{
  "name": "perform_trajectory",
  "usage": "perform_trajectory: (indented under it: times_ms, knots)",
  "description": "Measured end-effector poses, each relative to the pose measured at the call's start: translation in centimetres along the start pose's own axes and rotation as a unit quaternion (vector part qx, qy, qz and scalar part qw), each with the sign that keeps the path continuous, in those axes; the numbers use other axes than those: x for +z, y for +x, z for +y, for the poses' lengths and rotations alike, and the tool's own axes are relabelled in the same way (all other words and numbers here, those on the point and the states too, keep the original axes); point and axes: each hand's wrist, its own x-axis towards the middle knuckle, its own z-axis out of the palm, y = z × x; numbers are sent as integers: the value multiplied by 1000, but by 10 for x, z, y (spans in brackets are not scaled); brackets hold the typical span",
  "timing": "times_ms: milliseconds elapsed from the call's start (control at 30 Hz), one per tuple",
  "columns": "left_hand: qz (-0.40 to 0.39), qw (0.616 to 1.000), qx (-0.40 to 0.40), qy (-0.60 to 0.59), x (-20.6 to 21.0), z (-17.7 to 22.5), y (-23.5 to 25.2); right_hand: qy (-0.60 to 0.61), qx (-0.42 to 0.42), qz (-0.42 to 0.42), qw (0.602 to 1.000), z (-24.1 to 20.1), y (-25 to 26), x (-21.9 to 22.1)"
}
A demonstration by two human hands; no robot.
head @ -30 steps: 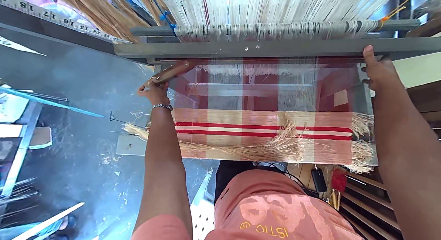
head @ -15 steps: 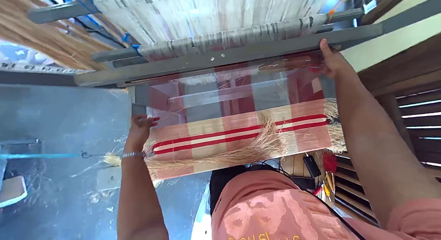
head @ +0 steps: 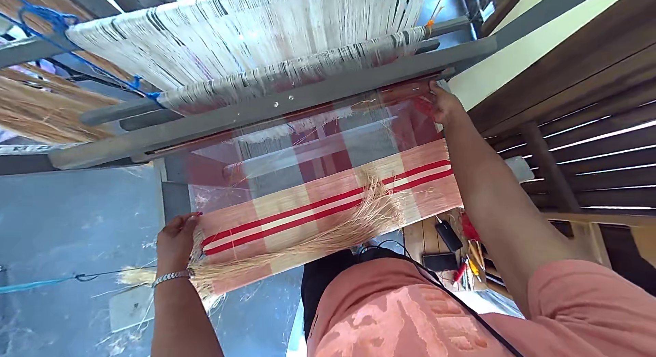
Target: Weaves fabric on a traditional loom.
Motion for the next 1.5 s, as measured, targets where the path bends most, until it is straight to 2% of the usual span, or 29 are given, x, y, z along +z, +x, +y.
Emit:
perform_trajectory:
  times_ms: [100, 200, 400, 600, 700, 767, 833, 933, 967, 1033, 1133, 1267, 1367, 1500]
  knots:
    - [1, 1000, -7, -3, 1, 1, 2, 38, -5, 37, 999, -10, -7, -25]
    - [1, 1000, -1, 2, 2, 0, 3, 66, -80, 89, 991, -19, -26, -72]
    - [14, 1000, -9, -7, 7, 3, -1, 39, -191, 187, 963, -35, -84, -161]
    - [9, 1000, -22, -19, 6, 9, -5, -18, -242, 208, 947, -40, -132, -195]
    - [8, 1000, -20, -15, 5, 12, -8, -74, -284, 205, 934, -39, -151, -193]
    - [7, 1000, -17, 0, 5, 14, -7, -162, -320, 214, 908, -40, -164, -184]
    - [8, 999, -17, 33, 5, 13, -4, -301, -354, 223, 857, -40, -181, -166]
    - [12, 997, -19, 73, 9, 15, -3, -515, -336, 195, 764, -38, -201, -127]
    - [14, 996, -20, 81, 11, 16, -4, -565, -318, 175, 741, -35, -204, -112]
    - [18, 996, -22, 88, 14, 16, -4, -621, -285, 130, 719, -22, -198, -87]
    - [16, 994, -32, 107, 13, 19, -6, -678, -251, 66, 688, 7, -167, -70]
    - [50, 989, -24, 135, 7, 20, -12, -712, -208, 68, 667, 19, -136, -84]
    - [106, 988, 22, 112, 6, 31, -35, -686, -243, 118, 676, -20, -156, -99]
    - [190, 973, 130, 26, 34, 75, -101, -624, -361, 208, 661, -89, -222, -94]
